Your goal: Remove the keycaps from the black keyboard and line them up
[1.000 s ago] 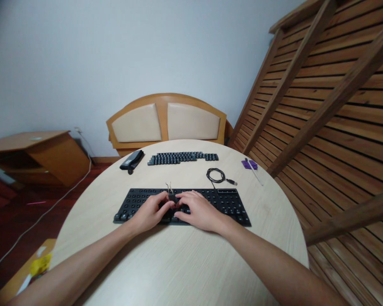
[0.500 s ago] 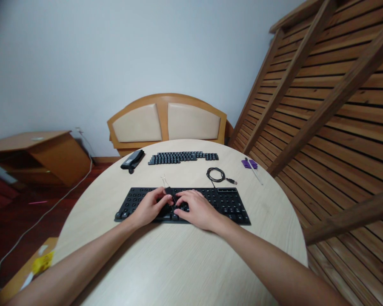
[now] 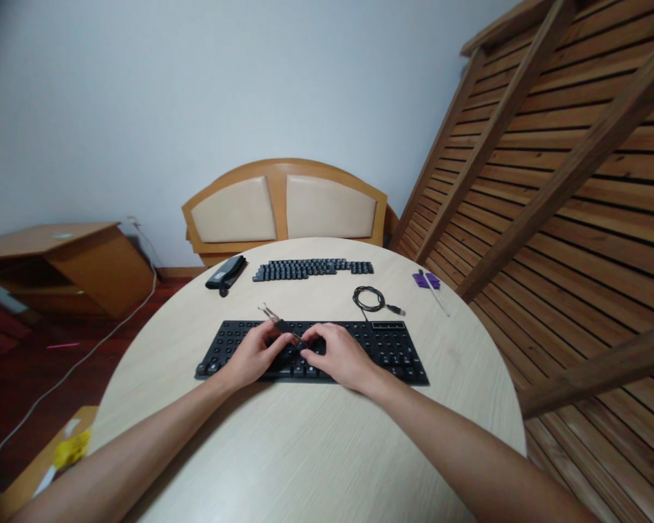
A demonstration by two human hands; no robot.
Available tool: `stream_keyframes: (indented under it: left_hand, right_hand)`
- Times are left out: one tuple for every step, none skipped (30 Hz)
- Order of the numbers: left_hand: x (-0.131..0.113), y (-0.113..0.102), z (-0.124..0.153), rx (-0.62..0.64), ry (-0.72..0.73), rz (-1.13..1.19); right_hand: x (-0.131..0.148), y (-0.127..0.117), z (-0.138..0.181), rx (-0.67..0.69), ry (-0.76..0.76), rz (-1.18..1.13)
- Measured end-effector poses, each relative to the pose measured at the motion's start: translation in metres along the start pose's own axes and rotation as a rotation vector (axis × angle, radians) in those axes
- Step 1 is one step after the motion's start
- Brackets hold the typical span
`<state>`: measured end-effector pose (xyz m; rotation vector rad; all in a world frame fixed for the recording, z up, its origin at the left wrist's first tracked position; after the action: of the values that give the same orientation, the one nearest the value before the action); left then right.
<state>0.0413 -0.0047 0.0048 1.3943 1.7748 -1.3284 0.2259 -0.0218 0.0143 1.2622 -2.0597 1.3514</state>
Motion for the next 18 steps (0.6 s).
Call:
stream_keyframes:
  left_hand:
    - [0.0000,0.0000,0.0001,0.002,0.002,0.002]
    - [0.0000,0.0000,0.0002,0.007,0.002,0.000]
    - [-0.0003,-0.0001,0.0003,0.013,0.004,-0.003]
    - [-0.0008,-0.0002,0.0004,0.018,0.006,-0.005]
    - [-0.0014,-0.0004,0.0004,0.021,0.008,-0.004]
    - [-0.0021,-0.0006,0.0003,0.020,0.009,-0.003]
    - [-0.0026,-0.0008,0.0002,0.018,0.009,-0.001]
    - [-0.0029,-0.0010,0.0001,0.014,0.006,0.001]
    - [-0.0028,-0.0011,0.0000,0.011,0.001,0.007]
    - [-0.0023,-0.0010,-0.0002,0.011,-0.005,0.013]
    - [-0.0015,-0.0009,-0.0003,0.009,-0.011,0.017]
    - [-0.0005,-0.0008,-0.0004,0.006,-0.016,0.018]
    - [0.0006,-0.0006,-0.0004,0.004,-0.020,0.018]
    - [0.0017,-0.0005,-0.0004,0.002,-0.025,0.015]
    - [0.0025,-0.0004,-0.0003,0.001,-0.028,0.008]
    - [0.0030,-0.0004,-0.0001,-0.003,-0.031,0.000]
    - [0.0030,-0.0004,0.0001,-0.005,-0.031,-0.011]
    - [0.0026,-0.0005,0.0003,-0.007,-0.026,-0.025]
  right_hand:
    - [0.0004,0.0000,0.0000,0.005,0.002,-0.011]
    - [0.0005,0.0000,0.0001,0.008,0.005,-0.022]
    - [0.0002,0.0002,0.0002,0.010,0.011,-0.034]
    - [-0.0005,0.0004,0.0003,0.012,0.022,-0.046]
    - [-0.0014,0.0008,0.0005,0.012,0.036,-0.057]
    - [-0.0024,0.0011,0.0006,0.010,0.049,-0.068]
    - [-0.0033,0.0015,0.0007,0.010,0.061,-0.080]
    - [-0.0039,0.0019,0.0008,0.011,0.070,-0.094]
    - [-0.0041,0.0023,0.0009,0.015,0.074,-0.106]
    - [-0.0040,0.0025,0.0009,0.019,0.073,-0.119]
    - [-0.0036,0.0027,0.0009,0.023,0.070,-0.132]
    - [-0.0031,0.0028,0.0009,0.027,0.066,-0.145]
    - [-0.0026,0.0027,0.0008,0.028,0.062,-0.156]
    - [-0.0021,0.0026,0.0008,0.028,0.057,-0.165]
    - [-0.0017,0.0025,0.0007,0.028,0.053,-0.170]
    - [-0.0015,0.0024,0.0007,0.028,0.049,-0.170]
    - [-0.0013,0.0023,0.0007,0.029,0.045,-0.167]
    - [-0.0011,0.0023,0.0008,0.034,0.041,-0.162]
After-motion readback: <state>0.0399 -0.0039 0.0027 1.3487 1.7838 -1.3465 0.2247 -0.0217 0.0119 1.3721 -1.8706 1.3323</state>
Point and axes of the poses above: each hand's wrist, its own z-axis away from the middle knuckle, its own y-axis out of the palm, x = y × z, the point moved 3 cm from there along -z, towards the middle knuckle, and after that the axes turned 15 degrees about -x, right-handed, at the moved point
